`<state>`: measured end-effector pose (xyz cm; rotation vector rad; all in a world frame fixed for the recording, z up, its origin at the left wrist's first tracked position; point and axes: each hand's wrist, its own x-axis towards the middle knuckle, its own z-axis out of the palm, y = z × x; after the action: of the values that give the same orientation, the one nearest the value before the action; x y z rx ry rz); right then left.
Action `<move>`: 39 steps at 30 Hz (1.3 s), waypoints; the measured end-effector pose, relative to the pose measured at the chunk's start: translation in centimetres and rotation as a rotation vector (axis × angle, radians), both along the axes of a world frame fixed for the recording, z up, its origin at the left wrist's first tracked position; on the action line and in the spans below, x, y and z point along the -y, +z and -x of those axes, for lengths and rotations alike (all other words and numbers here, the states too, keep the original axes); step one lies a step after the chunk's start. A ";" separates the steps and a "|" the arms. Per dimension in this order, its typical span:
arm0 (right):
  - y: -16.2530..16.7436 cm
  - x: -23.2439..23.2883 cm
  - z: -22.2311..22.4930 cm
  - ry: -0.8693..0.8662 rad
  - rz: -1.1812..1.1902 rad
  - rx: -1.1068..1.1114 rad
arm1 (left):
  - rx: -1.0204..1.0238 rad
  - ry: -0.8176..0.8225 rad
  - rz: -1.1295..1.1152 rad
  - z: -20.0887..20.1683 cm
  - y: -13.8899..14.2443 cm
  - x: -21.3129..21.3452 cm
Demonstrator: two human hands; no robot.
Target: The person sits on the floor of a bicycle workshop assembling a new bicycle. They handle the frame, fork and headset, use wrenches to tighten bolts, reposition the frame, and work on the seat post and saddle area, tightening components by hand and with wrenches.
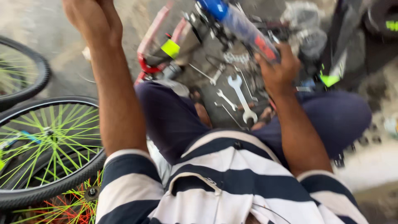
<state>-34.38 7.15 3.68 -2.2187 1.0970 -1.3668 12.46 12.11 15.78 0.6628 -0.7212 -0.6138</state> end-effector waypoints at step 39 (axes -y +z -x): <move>-20.3 3.9 -2.4 0.001 -0.377 -0.600 | 0.635 -0.231 -0.636 13.5 -12.4 -2.0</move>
<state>-31.98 3.22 -16.59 -2.3724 1.3952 -0.4223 -1.03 14.14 3.43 1.4121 -1.2184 -0.8680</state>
